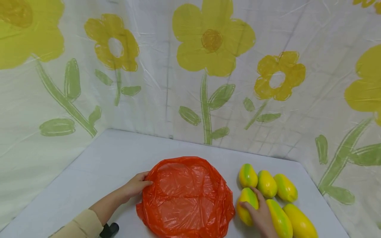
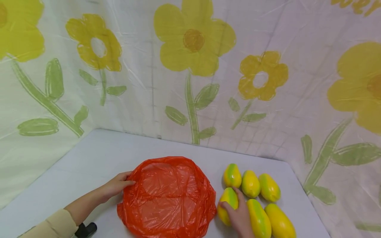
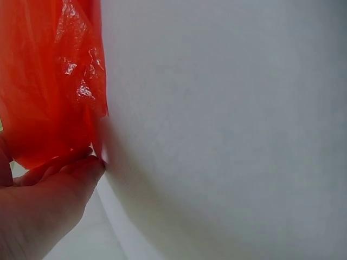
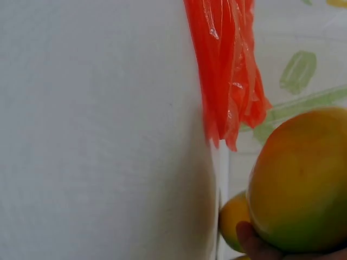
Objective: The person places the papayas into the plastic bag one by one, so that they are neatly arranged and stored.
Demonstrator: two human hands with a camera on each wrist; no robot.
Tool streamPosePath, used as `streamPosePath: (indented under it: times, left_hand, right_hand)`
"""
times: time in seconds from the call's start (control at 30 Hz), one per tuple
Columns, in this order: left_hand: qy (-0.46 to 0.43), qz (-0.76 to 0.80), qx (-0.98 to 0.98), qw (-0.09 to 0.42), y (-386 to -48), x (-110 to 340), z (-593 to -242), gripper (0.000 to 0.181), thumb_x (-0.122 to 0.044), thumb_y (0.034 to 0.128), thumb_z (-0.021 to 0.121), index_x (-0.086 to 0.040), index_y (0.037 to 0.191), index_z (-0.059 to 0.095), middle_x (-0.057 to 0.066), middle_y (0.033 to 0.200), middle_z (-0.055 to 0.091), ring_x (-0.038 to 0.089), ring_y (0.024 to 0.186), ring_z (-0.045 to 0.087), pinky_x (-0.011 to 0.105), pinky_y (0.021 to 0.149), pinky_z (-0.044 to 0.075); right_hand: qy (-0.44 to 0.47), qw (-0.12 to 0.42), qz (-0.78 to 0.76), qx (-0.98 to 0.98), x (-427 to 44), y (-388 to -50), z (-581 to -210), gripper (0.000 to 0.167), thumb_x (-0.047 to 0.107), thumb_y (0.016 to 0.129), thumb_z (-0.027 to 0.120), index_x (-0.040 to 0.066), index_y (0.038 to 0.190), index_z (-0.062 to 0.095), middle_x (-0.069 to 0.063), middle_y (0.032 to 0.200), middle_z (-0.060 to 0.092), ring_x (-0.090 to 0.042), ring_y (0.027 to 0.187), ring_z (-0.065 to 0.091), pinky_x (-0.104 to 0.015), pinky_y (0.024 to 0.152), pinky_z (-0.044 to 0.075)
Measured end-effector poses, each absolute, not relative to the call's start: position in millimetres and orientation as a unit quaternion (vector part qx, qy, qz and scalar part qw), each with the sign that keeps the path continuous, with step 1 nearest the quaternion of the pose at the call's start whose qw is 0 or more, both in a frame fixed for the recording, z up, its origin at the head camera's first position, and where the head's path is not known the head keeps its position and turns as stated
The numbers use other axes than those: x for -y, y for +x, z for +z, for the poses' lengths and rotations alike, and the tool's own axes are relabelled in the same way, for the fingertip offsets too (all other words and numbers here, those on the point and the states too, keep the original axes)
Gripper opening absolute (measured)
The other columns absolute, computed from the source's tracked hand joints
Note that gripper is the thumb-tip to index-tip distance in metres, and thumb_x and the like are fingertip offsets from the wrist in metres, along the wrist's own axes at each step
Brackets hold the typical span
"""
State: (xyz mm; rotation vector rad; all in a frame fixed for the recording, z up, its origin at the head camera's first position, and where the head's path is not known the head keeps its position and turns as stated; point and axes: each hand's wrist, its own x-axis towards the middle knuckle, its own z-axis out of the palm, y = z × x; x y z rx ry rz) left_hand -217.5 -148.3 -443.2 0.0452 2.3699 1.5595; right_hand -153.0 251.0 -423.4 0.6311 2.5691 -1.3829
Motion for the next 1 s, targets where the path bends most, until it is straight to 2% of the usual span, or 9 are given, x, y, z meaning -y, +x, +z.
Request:
streamPosePath:
  times: [0.2,0.53,0.8,1.0]
  left_hand:
    - [0.012,0.541,-0.828,0.151,-218,148,-444,0.04,-0.009,0.0915,0.05,-0.003,0.131,0.048,0.009,0.118,0.06,0.018,0.097,0.056,0.042,0.089,0.052]
    - [0.015,0.536,-0.831,0.149,-219,148,-445,0.04,-0.009,0.0913,0.051,-0.003,0.131,0.049,0.009,0.118,0.06,0.018,0.097,0.056,0.042,0.088,0.053]
    - [0.01,0.539,-0.829,0.147,-219,145,-444,0.04,-0.008,0.0908,0.051,-0.003,0.13,0.05,0.008,0.116,0.061,0.018,0.096,0.056,0.042,0.089,0.052]
    - [0.023,0.535,-0.831,0.148,-217,148,-443,0.041,-0.009,0.0913,0.051,-0.001,0.132,0.047,0.012,0.119,0.06,0.019,0.099,0.056,0.043,0.089,0.052]
  right_hand:
    - [0.199,0.063,-0.494,-0.844,-248,-156,-414,0.087,0.049,0.083,0.059,0.016,0.149,0.013,-0.022,0.147,0.018,-0.039,0.118,0.03,-0.059,0.099,0.034]
    - [0.169,0.026,-0.563,-0.809,-235,-162,-397,0.075,0.03,0.086,0.057,0.02,0.149,0.018,-0.021,0.152,0.013,-0.038,0.122,0.029,-0.053,0.098,0.036]
    - [0.132,0.018,-0.592,-0.795,-223,-170,-393,0.068,0.024,0.087,0.055,0.019,0.147,0.023,-0.018,0.154,0.011,-0.036,0.131,0.024,-0.057,0.107,0.027]
    - [0.103,0.013,-0.607,-0.788,-212,-179,-386,0.065,0.023,0.088,0.053,0.02,0.146,0.025,-0.016,0.155,0.009,-0.036,0.134,0.021,-0.057,0.107,0.027]
